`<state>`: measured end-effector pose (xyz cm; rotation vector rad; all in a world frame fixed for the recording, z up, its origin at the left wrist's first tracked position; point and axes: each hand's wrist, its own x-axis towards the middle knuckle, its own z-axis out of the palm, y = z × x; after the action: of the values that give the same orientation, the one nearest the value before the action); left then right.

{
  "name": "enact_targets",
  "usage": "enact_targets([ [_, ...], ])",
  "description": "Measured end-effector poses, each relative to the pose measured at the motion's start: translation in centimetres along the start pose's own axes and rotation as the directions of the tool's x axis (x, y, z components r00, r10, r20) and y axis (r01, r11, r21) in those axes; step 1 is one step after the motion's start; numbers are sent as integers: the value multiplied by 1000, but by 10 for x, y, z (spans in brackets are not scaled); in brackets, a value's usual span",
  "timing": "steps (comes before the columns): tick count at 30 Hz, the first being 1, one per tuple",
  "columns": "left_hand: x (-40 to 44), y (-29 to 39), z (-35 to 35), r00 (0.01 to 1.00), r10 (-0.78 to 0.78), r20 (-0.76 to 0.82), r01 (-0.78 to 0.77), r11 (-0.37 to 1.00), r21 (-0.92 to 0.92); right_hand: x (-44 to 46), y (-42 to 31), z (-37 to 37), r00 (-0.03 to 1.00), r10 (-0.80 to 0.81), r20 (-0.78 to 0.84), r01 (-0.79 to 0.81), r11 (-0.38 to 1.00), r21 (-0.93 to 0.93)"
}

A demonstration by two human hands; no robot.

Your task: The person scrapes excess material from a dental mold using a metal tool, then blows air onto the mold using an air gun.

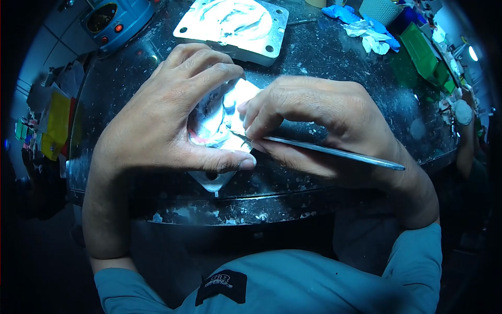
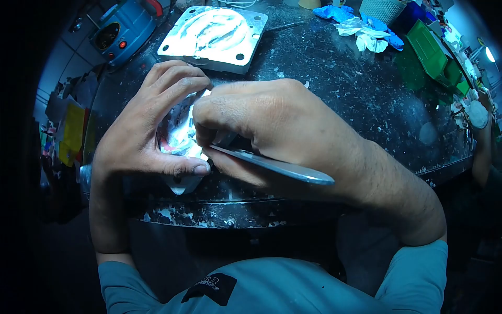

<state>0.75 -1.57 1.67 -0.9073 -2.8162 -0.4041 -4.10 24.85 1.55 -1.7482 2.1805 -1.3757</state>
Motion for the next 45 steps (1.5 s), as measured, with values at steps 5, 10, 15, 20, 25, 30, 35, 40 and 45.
enact_targets([
  [5,5,10,-1,999,44,-3,-44,999,-3,3,-7,-13,996,36,78,-36,999,-6],
  [10,9,15,1,993,114,5,-114,993,-31,3,-14,-22,990,68,123,-66,998,-24],
  [15,13,20,-1,987,154,33,-152,987,-54,1,-19,-25,991,30,129,-16,994,-105],
  [20,13,23,-1,986,167,19,-165,984,-67,-1,-13,-24,994,-61,85,67,995,-72],
  [25,14,23,0,985,171,27,-170,984,-56,0,-12,-24,986,-129,102,139,985,-99],
  [30,15,27,-3,990,128,58,-125,990,-57,-3,-20,-23,989,-78,123,94,987,-134],
  [35,7,45,3,998,37,44,-41,995,86,-9,10,-42,990,-72,117,59,992,111],
  [40,7,45,6,999,19,51,-25,993,114,-11,13,-36,979,-111,169,104,993,53],
  [45,6,44,10,1000,30,7,-31,991,134,-11,6,-31,981,-120,149,131,990,-61],
])
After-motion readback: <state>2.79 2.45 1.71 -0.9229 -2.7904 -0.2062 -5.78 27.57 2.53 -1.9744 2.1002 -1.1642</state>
